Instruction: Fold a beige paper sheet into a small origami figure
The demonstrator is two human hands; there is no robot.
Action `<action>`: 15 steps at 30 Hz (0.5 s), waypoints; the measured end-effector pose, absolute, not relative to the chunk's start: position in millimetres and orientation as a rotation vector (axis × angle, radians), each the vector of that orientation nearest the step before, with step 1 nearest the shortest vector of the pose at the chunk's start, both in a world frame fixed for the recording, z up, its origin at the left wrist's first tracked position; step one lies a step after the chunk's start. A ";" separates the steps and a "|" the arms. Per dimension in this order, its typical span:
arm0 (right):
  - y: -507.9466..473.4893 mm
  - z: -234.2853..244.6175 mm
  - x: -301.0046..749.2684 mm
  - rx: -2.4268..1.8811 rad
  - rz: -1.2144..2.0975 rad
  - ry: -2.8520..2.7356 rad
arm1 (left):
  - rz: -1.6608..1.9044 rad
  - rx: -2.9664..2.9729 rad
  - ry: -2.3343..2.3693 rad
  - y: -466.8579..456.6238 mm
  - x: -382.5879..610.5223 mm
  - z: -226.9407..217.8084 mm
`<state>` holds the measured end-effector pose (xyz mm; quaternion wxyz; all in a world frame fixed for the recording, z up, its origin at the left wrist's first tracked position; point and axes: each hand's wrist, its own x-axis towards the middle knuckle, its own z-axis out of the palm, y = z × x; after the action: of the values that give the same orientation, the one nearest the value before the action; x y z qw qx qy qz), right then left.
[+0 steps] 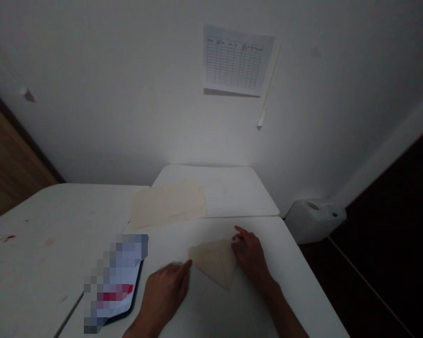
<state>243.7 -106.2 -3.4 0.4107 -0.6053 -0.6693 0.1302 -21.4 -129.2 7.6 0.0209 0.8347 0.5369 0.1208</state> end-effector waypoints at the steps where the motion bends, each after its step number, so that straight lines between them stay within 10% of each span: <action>1: -106.4 -2.7 242.7 -1.508 0.359 -1.676 | 0.391 2.584 1.698 -129.3 -21.8 6.4; 15: -104.8 -0.6 235.4 -1.381 0.636 -1.615 | 0.855 2.904 1.145 -130.2 17.0 8.1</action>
<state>235.4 -104.8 -0.6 0.4457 -0.5573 -0.6519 0.2568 17.0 -130.2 8.1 -0.0477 0.8962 0.3534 0.2639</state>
